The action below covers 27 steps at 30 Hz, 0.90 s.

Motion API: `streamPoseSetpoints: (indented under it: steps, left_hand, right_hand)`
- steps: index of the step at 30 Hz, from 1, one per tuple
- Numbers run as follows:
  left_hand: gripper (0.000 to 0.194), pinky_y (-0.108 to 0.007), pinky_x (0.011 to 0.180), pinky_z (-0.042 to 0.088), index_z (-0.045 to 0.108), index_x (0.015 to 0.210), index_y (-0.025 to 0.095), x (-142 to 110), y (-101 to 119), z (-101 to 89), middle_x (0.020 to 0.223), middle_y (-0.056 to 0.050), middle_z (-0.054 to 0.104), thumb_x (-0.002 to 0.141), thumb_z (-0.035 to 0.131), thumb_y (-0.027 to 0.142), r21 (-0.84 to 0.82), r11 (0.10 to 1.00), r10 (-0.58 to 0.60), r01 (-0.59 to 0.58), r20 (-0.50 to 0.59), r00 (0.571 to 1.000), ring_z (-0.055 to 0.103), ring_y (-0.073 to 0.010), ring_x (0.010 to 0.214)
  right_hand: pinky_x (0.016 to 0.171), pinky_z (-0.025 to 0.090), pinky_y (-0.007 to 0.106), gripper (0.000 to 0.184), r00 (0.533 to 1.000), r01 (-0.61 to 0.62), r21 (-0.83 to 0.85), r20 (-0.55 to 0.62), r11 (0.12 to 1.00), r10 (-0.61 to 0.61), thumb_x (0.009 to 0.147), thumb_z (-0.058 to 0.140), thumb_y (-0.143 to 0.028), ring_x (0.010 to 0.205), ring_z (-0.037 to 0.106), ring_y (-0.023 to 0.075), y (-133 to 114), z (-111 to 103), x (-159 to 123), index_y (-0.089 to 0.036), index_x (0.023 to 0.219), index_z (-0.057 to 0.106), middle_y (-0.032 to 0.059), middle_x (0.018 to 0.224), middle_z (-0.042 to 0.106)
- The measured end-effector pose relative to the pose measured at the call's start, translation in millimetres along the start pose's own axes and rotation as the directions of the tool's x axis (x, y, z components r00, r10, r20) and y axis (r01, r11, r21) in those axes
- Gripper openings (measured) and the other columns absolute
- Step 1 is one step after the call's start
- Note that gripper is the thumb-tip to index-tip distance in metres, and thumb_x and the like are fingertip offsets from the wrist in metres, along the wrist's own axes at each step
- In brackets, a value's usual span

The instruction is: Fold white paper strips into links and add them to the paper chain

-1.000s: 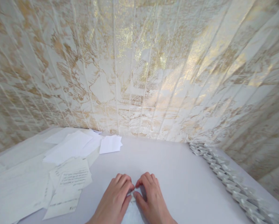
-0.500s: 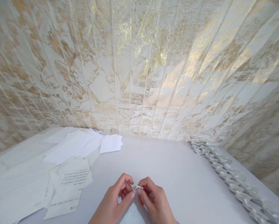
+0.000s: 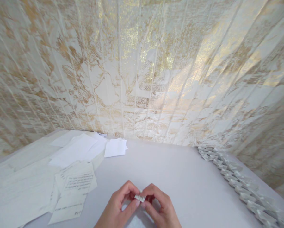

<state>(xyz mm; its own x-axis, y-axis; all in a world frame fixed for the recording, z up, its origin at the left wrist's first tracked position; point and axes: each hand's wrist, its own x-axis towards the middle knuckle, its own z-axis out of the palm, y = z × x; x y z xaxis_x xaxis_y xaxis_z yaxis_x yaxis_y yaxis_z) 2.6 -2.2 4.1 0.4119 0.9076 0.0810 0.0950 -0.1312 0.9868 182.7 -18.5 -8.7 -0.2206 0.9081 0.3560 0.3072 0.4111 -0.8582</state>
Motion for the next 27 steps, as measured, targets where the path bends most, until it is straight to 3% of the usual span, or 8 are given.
streamPoseSetpoints:
  steps: [6, 11, 17, 22, 27]
  left_hand:
    - [0.01, -0.025, 0.076, 0.043, 0.056, 0.084, 0.022, 0.3, -1.8, -1.2, 0.08, 0.002, 0.056, 0.087, 0.058, 0.031, 0.052, 0.998, 0.036, -0.036, 0.002, 0.999, 0.055, -0.0176, 0.08]
    - [0.012, -0.025, 0.076, 0.043, 0.055, 0.08, 0.022, 0.8, -4.7, -2.0, 0.081, 0.001, 0.057, 0.087, 0.059, 0.031, 0.052, 0.996, 0.066, -0.067, 0.004, 0.998, 0.057, -0.0174, 0.079]
    - [0.023, -0.025, 0.076, 0.042, 0.051, 0.072, 0.022, -2.9, 7.3, -2.8, 0.079, 0.002, 0.056, 0.088, 0.057, 0.038, 0.075, 0.996, 0.051, -0.053, 0.028, 0.998, 0.056, -0.0176, 0.078]
    - [0.024, -0.027, 0.078, 0.042, 0.049, 0.072, 0.022, -4.5, 10.9, 0.5, 0.08, 0.0, 0.057, 0.085, 0.057, 0.04, 0.036, 0.999, 0.01, -0.011, 0.018, 1.0, 0.057, -0.019, 0.08]
    - [0.028, -0.027, 0.073, 0.042, 0.046, 0.074, 0.023, -3.2, 8.7, 1.3, 0.075, 0.002, 0.05, 0.084, 0.061, 0.044, -0.014, 1.0, -0.024, 0.024, -0.043, 0.999, 0.052, -0.0178, 0.075]
  right_hand:
    - [0.062, 0.045, 0.025, 0.022, 0.997, -0.048, 0.056, -0.055, 0.997, 0.051, 0.09, 0.065, -0.04, 0.065, 0.059, 0.0152, 4.5, -0.2, -2.7, -0.02, 0.082, 0.07, 0.0024, 0.073, 0.065]
    - [0.064, 0.043, 0.026, 0.028, 0.994, -0.107, 0.158, 0.005, 0.982, 0.108, 0.089, 0.065, -0.047, 0.069, 0.058, 0.0158, 4.6, -1.7, -1.7, -0.02, 0.083, 0.071, 0.0026, 0.075, 0.064]
    - [0.063, 0.038, 0.027, 0.042, 0.978, -0.208, 0.342, 0.058, 0.916, 0.2, 0.081, 0.07, -0.058, 0.067, 0.051, 0.0139, 1.0, 2.2, 1.6, -0.018, 0.071, 0.061, 0.0, 0.072, 0.055]
    - [0.063, 0.036, 0.025, 0.047, 0.957, -0.28, 0.544, 0.093, 0.791, 0.275, 0.075, 0.076, -0.059, 0.066, 0.05, 0.0125, 7.9, 9.7, -1.0, -0.022, 0.094, 0.053, -0.0037, 0.074, 0.052]
    - [0.055, 0.034, 0.022, 0.051, 0.934, -0.357, 0.527, 0.199, 0.771, 0.297, 0.076, 0.073, -0.062, 0.056, 0.044, 0.0091, 8.3, 10.3, -0.2, -0.021, 0.098, 0.052, -0.0061, 0.068, 0.051]
